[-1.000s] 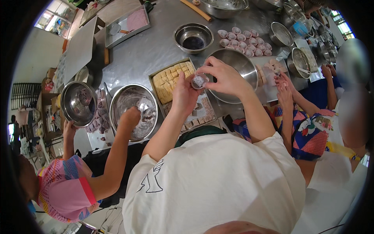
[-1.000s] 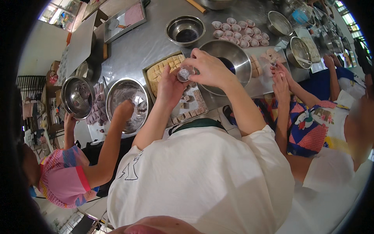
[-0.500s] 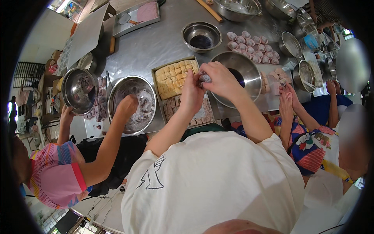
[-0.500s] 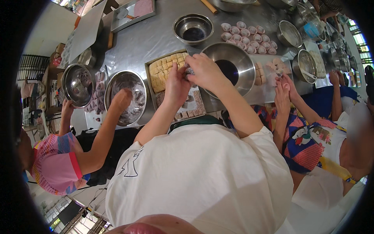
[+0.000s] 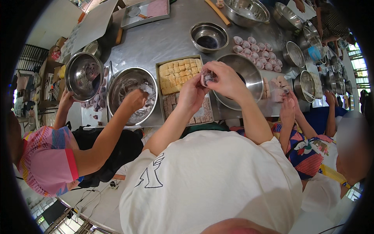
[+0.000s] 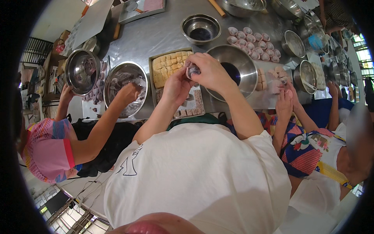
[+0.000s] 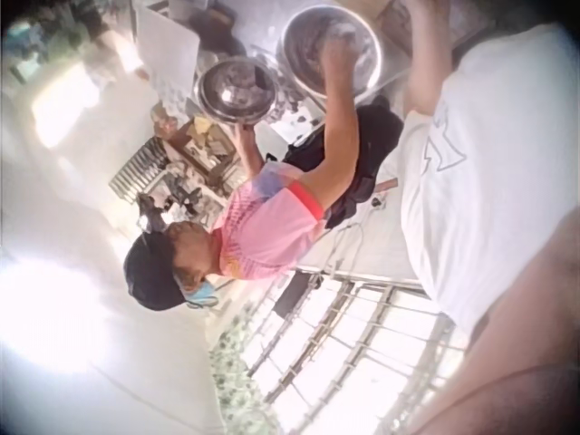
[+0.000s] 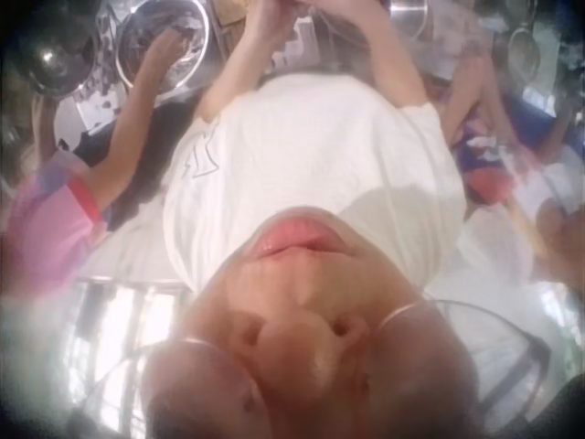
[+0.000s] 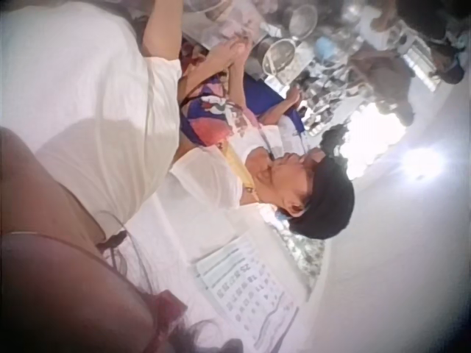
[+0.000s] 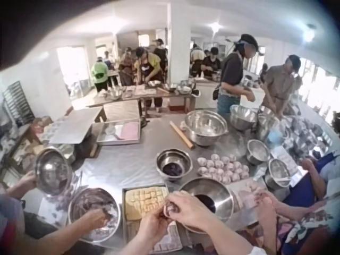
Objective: The person wipes a metal baking tray with a green cloth and then places several small, pink, dough-based items onto the tray by hand.
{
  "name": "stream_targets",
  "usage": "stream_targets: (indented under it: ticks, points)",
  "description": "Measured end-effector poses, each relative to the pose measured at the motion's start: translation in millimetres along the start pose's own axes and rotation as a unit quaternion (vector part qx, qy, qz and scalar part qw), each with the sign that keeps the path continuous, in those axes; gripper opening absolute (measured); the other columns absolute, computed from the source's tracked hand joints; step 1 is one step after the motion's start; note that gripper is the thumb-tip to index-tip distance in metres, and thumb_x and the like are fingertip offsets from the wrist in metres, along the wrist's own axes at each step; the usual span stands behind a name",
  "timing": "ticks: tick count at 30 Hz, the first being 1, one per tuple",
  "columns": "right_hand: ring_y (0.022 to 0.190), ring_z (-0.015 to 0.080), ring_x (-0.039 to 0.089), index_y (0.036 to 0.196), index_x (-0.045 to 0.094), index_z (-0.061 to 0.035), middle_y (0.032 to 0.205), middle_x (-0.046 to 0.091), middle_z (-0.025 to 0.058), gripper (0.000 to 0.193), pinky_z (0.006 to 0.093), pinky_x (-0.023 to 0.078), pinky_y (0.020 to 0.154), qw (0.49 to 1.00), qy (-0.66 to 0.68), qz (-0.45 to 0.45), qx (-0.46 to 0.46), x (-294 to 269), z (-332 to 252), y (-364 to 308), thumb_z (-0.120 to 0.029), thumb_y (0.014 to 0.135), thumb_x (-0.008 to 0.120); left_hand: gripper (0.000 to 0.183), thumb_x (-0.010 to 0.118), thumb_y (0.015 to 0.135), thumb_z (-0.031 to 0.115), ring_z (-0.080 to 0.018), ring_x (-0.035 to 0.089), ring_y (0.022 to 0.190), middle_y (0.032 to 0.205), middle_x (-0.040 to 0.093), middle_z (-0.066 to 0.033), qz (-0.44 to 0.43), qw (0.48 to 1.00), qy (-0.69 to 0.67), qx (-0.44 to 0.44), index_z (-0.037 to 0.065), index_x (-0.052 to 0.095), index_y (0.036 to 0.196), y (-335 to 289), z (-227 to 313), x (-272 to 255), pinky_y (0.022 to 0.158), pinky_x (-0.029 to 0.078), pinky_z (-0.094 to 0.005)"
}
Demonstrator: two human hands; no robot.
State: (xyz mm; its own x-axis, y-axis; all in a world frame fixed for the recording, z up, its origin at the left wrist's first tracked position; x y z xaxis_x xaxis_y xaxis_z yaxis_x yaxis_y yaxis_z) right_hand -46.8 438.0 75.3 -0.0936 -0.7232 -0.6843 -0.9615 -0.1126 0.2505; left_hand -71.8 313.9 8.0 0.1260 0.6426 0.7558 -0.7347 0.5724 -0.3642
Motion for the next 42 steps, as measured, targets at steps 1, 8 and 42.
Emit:
stream_targets:
  ticks: [1, 8, 42]
  points:
    - [0.097, 0.0329, 0.056, 0.101, 0.058, -0.0028, 0.099, 0.059, 0.0135, 0.034, 0.0404, 0.045, 0.085, 1.000, 0.024, -0.006, 0.011, -0.5, -2.3, 0.1, -0.007, 0.067, 0.062, 0.032, 0.038, 0.100, 0.019, -0.0190, 0.056, 0.102, 0.113, 0.057, -0.0105, -0.006, 1.000, -0.008, -0.003, -0.002, 0.049, 0.121, -1.8, 0.6, -1.8, 0.088, 0.047, -0.0349]
    - [0.090, 0.0312, 0.060, 0.100, 0.058, -0.0012, 0.098, 0.061, 0.0141, 0.033, 0.0374, 0.048, 0.078, 0.998, 0.050, -0.015, 0.030, -2.1, -15.0, -1.2, -0.005, 0.068, 0.062, 0.032, 0.036, 0.100, 0.016, -0.0224, 0.056, 0.108, 0.116, 0.056, -0.0138, 0.004, 0.999, -0.052, -0.016, -0.005, 0.046, 0.123, -7.4, 1.1, -7.3, 0.094, 0.048, -0.0367]
    - [0.100, 0.0308, 0.053, 0.099, 0.057, -0.0014, 0.098, 0.059, 0.0131, 0.036, 0.0383, 0.044, 0.087, 0.998, 0.011, -0.066, -0.019, 10.7, -17.1, -2.9, -0.006, 0.065, 0.067, 0.032, 0.036, 0.100, 0.014, -0.0234, 0.055, 0.111, 0.121, 0.052, -0.0147, 0.029, 0.994, -0.101, -0.001, -0.003, 0.042, 0.127, -22.2, -3.5, -9.2, 0.094, 0.050, -0.0364]
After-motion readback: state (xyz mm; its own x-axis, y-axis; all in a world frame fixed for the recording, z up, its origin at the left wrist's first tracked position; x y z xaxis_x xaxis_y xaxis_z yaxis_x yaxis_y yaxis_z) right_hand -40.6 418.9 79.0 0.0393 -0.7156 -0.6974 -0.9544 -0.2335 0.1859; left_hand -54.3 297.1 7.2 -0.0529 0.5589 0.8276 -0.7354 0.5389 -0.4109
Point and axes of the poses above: each hand's wrist, its own y-axis towards the middle knuckle, its own x-axis out of the palm, z = x × y, the point moved 3 cm from there along y, towards the middle knuckle
